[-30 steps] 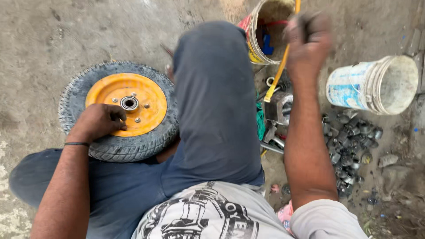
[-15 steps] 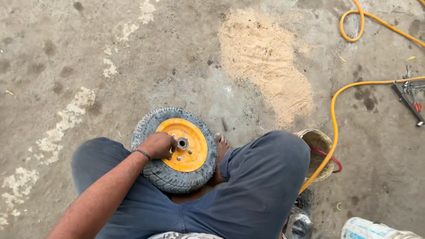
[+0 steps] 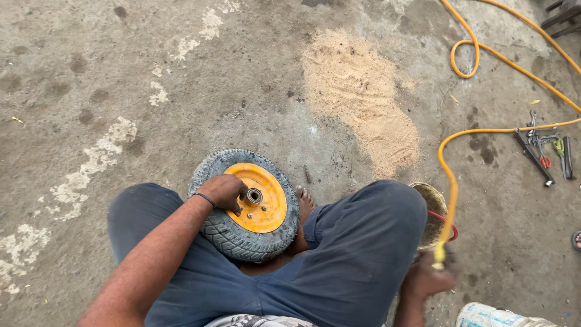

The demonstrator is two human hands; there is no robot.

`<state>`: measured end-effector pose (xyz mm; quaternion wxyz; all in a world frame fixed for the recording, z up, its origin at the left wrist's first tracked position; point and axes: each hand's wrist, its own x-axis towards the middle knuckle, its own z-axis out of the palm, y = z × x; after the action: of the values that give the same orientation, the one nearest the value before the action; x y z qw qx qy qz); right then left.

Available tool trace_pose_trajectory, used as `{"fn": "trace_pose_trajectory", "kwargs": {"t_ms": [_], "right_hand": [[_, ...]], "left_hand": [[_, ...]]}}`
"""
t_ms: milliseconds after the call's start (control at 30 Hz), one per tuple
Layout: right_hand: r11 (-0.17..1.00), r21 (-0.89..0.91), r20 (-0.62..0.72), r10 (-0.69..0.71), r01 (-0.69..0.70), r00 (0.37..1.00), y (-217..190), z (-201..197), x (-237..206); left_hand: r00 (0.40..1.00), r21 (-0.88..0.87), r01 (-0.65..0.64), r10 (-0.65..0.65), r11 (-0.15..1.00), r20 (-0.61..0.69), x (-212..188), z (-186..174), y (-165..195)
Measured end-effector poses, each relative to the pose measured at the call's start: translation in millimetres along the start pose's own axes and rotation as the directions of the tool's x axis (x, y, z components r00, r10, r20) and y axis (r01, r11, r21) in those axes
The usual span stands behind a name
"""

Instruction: The person sits on the floor and uses a metal tool to adjust the central hub of a small yellow-rimmed tire. They then attach an air hose to the valve stem and use a pressure gauge to inflate the tire.

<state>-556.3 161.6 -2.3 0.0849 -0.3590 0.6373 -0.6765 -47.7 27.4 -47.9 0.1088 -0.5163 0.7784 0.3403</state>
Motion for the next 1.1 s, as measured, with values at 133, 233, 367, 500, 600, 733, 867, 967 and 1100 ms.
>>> {"fn": "trace_pose_trajectory", "kwargs": {"t_ms": [133,233,367,500,600,733,867,967,1100], "right_hand": [[0.818,-0.237,0.171,-0.496,0.524,0.851,-100.3,39.2,62.5],[0.748,-0.022,0.245,-0.639,0.664,0.729,-163.6,78.8,85.3],[0.387,-0.018,0.378,-0.851,0.922,0.365,-241.6,150.0,63.5],[0.823,0.432,0.769,-0.550,0.370,0.325,-266.4,233.6,-44.3],[0.841,0.482,0.873,-0.484,0.245,-0.055,-255.1,255.4,-114.2],[0.946,0.324,0.877,-0.298,0.007,-0.378,-240.7,246.5,-123.0],[0.952,0.304,0.781,-0.265,-0.027,-0.565,-239.0,246.1,-122.4],[0.946,0.266,0.702,-0.061,0.182,-0.710,-237.3,247.2,-145.2],[0.898,0.226,0.534,0.210,0.377,-0.819,-223.3,247.5,-168.8]], "left_hand": [[1.000,-0.001,-0.001,0.001,1.000,-0.015,-5.7,1.0,-2.6],[0.999,-0.038,0.046,-0.047,0.998,-0.025,-7.1,1.2,-4.8],[0.997,-0.074,0.055,-0.058,0.996,-0.041,-6.7,5.3,-9.8],[0.996,-0.066,0.036,-0.041,0.997,-0.075,-3.1,15.2,-15.7],[0.996,-0.054,0.045,-0.049,0.998,-0.071,1.6,22.7,-18.0],[0.996,-0.077,0.032,-0.039,0.997,-0.086,7.0,24.9,-20.8],[0.998,-0.030,0.010,-0.011,1.000,-0.058,8.0,20.3,-21.7],[0.999,-0.034,0.010,-0.011,0.999,-0.036,6.0,17.6,-19.3],[0.998,-0.050,0.035,-0.038,0.998,-0.043,4.0,17.4,-15.4]]}}
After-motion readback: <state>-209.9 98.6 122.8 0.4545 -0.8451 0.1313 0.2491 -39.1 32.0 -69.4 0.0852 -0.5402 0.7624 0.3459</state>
